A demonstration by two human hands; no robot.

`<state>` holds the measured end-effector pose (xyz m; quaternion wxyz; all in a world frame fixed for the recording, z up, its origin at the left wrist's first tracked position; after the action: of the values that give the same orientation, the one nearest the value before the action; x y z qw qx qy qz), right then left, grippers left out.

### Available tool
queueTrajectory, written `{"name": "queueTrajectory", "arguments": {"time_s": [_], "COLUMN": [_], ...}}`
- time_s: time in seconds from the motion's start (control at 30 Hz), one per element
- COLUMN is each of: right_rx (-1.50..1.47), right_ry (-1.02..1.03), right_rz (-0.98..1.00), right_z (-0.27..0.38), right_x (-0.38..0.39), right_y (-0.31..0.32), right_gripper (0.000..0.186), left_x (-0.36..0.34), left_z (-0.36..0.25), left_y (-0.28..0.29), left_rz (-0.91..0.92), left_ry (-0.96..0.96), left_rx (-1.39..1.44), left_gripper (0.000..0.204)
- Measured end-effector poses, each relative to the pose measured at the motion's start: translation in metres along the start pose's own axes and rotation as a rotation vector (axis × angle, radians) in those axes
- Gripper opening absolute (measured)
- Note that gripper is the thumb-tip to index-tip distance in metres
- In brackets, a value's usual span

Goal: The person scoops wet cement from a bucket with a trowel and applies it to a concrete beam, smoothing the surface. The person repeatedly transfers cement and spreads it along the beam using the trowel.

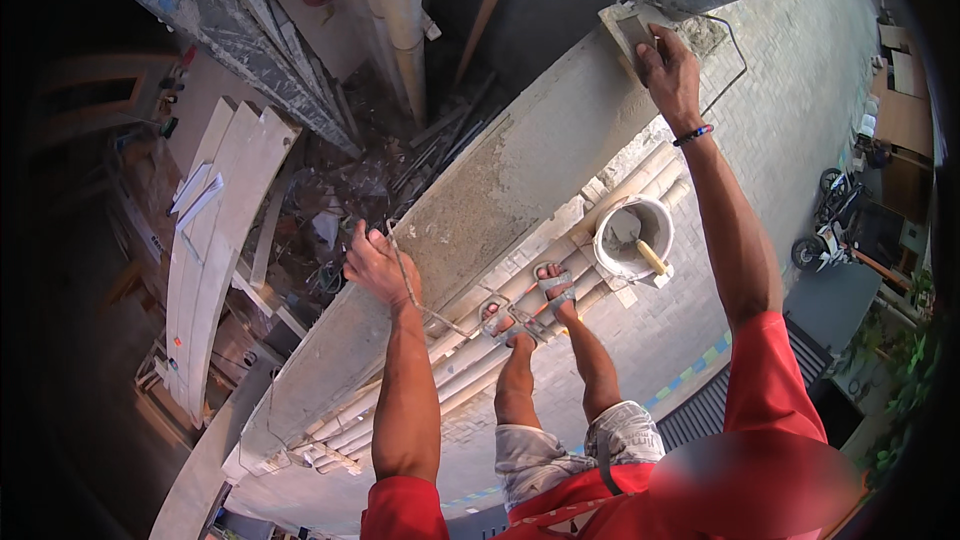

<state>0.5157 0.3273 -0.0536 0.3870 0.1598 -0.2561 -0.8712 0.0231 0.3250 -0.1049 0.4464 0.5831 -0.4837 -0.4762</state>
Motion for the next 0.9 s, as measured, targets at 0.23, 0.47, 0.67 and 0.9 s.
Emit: {"name": "queueTrajectory", "arguments": {"time_s": [0.23,0.47,0.67,0.9], "right_rx": [-0.015,-0.282,-0.044,0.078], "right_ry": [0.094,0.066,-0.016,-0.044], "right_rz": [0.173,0.613,0.035,0.021], "right_z": [0.040,0.099,0.001,-0.056], "right_x": [0.060,0.208,0.062,0.026], "right_y": [-0.055,-0.099,0.033,0.047], "right_gripper": [0.034,0.033,0.034,0.039], "left_x": [0.000,0.001,0.000,0.000], "left_z": [0.002,0.006,0.010,0.003], "left_y": [0.004,-0.001,-0.001,0.000], "left_rz": [0.023,-0.019,-0.034,-0.013], "left_ry": [0.022,0.035,0.028,0.016], "left_rx": [-0.015,-0.038,-0.083,-0.084], "left_gripper": [0.035,0.032,0.034,0.034]}}
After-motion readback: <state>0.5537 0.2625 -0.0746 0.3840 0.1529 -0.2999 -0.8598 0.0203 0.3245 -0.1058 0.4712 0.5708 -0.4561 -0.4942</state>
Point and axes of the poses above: each hand's wrist, its own x-axis away from the middle knuckle, its own y-axis out of the back of the hand, z = x × y, the point moved 5 cm from there along -x, towards the middle knuckle, and after that the axes turned 13 degrees about -x, right-handed, at the moved point
